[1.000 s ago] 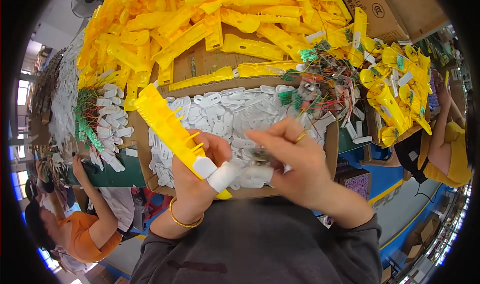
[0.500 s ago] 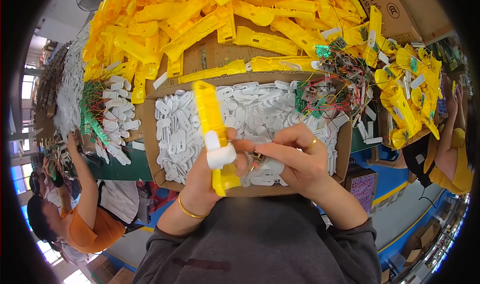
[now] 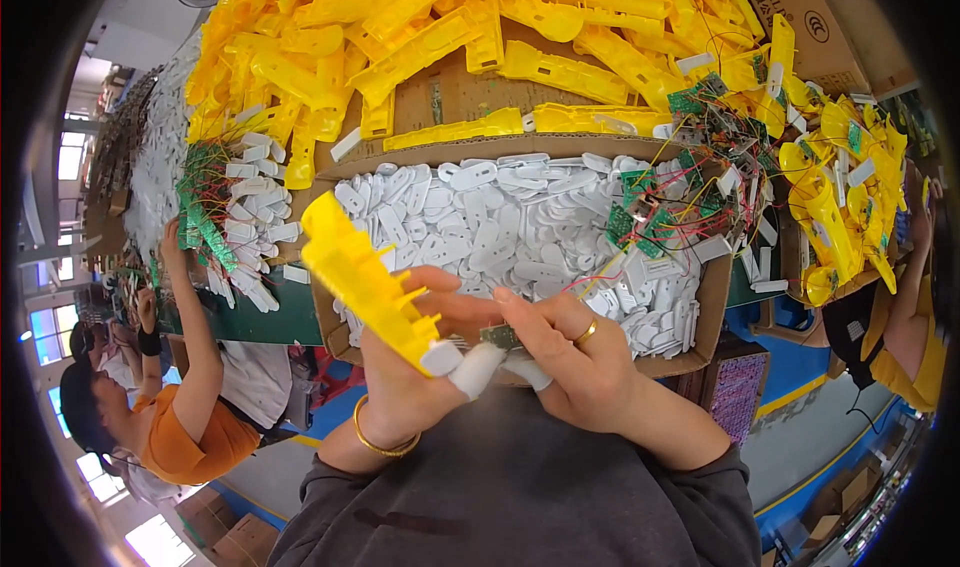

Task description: The person is assembling small electronic circuit boards and wires into yellow plastic housings at a factory assembly line.

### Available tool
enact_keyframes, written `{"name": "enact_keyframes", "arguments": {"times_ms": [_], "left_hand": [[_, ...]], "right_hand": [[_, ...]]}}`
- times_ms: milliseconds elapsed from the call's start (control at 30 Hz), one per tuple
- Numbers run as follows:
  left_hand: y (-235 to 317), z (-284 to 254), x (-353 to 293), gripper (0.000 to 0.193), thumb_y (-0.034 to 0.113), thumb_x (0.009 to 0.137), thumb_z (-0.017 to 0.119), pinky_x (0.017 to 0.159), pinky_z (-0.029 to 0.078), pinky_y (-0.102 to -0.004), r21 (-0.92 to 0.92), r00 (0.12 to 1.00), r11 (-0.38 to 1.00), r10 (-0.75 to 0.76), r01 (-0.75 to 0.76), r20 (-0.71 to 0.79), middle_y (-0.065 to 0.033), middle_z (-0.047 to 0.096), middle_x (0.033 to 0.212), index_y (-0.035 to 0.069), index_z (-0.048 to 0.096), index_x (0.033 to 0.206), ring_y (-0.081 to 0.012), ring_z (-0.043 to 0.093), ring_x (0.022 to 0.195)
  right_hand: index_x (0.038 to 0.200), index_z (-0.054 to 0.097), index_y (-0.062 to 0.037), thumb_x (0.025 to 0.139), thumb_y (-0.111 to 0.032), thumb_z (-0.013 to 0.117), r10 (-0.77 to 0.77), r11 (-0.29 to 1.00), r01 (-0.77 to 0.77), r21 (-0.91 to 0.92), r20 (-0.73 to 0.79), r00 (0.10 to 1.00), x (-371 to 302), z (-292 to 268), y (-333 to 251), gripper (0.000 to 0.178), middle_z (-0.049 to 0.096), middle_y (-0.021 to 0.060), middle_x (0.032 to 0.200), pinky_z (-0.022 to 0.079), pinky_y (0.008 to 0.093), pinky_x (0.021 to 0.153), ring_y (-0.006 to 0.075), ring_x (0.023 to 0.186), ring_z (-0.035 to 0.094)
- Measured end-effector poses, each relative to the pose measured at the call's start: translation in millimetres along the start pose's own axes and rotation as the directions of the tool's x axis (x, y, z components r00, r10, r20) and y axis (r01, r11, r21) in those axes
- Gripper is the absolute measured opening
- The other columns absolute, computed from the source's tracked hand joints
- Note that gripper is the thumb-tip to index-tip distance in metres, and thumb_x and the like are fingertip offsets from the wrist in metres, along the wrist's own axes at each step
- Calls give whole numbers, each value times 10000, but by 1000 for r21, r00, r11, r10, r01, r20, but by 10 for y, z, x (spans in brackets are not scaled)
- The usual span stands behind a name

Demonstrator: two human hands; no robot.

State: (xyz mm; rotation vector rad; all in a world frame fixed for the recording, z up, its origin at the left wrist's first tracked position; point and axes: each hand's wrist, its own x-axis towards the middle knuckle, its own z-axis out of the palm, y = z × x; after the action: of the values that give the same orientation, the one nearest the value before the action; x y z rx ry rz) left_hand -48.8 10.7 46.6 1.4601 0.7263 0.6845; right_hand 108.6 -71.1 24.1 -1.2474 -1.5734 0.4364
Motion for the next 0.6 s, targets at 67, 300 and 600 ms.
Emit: {"name": "enact_keyframes", "arguments": {"times_ms": [67,300,600], "left_hand": [[-56,73,12,491,-29,672,699,713,479,-237,-89,999,995,-42,38,-33,-84,644,945,11,428,1080,-111,604,806],[-196,227,112,450,-89,703,642,767,501,-286,-271,996,960,-79,64,-45,-141,638,973,27,381,1052,-179,627,886],[-226,373,227,446,-75,701,654,718,513,-273,-228,964,960,-205,163,-171,-116,619,916,39,387,1040,-169,627,797]], "right_hand": [[1174,522,68,585,118,559,-5,1000,6,-24,40,999,-16,-23,60,593,589,143,872,468,285,541,237,648,574],[1161,533,55,674,82,584,156,949,-178,-261,-104,982,-81,-79,72,490,518,113,736,422,305,485,229,569,516],[1177,519,43,688,51,594,257,893,-300,-335,-167,952,-82,-60,26,494,490,111,713,424,332,484,254,557,511]]}}
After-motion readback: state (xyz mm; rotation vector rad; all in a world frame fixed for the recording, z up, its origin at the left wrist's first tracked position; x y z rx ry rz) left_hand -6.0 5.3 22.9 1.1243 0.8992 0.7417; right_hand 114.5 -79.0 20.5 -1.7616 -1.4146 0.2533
